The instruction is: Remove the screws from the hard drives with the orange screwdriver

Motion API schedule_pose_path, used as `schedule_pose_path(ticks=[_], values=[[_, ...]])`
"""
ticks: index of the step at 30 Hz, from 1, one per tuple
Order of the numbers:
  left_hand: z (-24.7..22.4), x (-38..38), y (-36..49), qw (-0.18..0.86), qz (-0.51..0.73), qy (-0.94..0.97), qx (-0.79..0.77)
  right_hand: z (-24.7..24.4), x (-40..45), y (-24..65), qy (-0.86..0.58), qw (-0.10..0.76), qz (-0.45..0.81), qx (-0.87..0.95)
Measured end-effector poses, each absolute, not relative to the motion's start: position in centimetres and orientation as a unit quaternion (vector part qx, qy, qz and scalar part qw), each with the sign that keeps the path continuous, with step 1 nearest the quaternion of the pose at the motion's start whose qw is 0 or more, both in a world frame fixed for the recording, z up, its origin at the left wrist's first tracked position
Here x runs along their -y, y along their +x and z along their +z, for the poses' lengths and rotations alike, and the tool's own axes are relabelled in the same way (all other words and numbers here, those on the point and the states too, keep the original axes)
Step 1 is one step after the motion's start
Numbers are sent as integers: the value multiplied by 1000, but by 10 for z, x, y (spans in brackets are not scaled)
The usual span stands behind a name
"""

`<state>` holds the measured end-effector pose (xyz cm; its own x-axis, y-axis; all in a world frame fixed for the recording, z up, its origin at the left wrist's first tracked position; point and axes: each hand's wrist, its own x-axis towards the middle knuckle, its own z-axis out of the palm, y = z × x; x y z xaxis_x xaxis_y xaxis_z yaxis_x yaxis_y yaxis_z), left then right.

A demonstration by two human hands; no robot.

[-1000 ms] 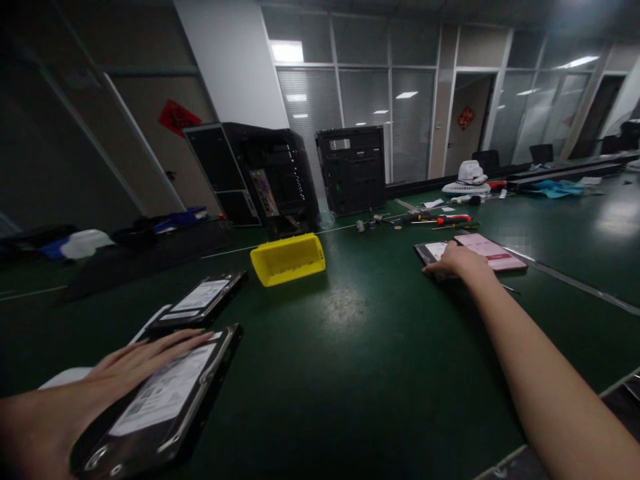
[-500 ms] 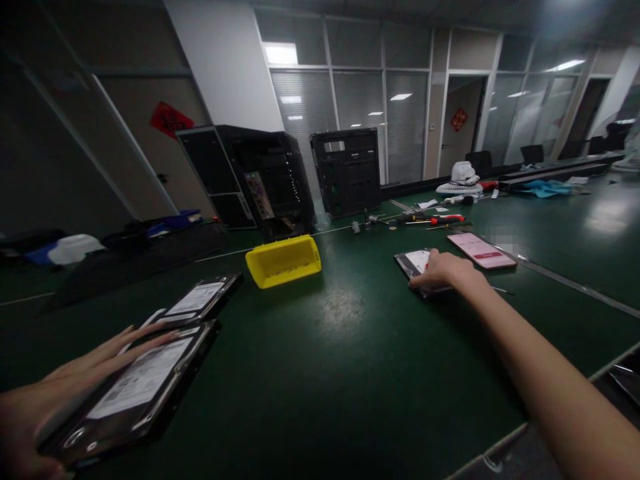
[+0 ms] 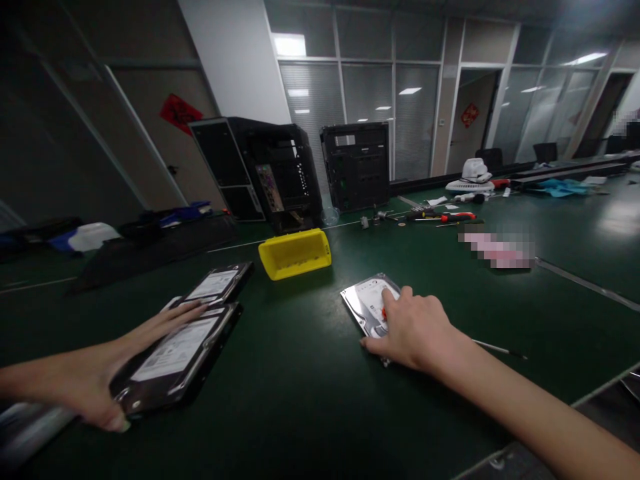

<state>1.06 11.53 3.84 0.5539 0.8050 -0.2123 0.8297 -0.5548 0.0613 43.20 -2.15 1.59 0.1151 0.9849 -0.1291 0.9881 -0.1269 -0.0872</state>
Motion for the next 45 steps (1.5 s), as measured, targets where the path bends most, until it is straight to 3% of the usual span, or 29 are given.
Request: schedule_pose_path(ticks=[11, 14, 19, 24, 32, 35, 37, 40, 45], values=[[31, -124, 43, 114, -113, 858, -489, 20, 18, 414, 714, -65, -96, -690], [33, -131, 44, 118, -122, 859, -483, 26, -1, 433, 689, -202, -125, -684], [28, -131, 41, 80, -94, 861, -493, 50, -44, 454, 475, -572, -276, -609], [25, -132, 36, 72, -57, 867, -490, 54, -86, 455, 304, -735, -362, -487], [32, -129, 34, 76, -36, 868, -490, 29, -108, 446, 274, -755, -359, -474], [47, -105, 67, 64, -17, 876, -477, 29, -106, 442, 268, -754, -357, -483], [50, -86, 105, 118, -26, 900, -419, 29, -105, 440, 265, -746, -363, -492], [31, -66, 176, 120, 45, 917, -379, 27, -104, 437, 264, -737, -366, -503], [-25, -70, 259, 193, 165, 861, -441, 28, -100, 435, 278, -747, -340, -499]])
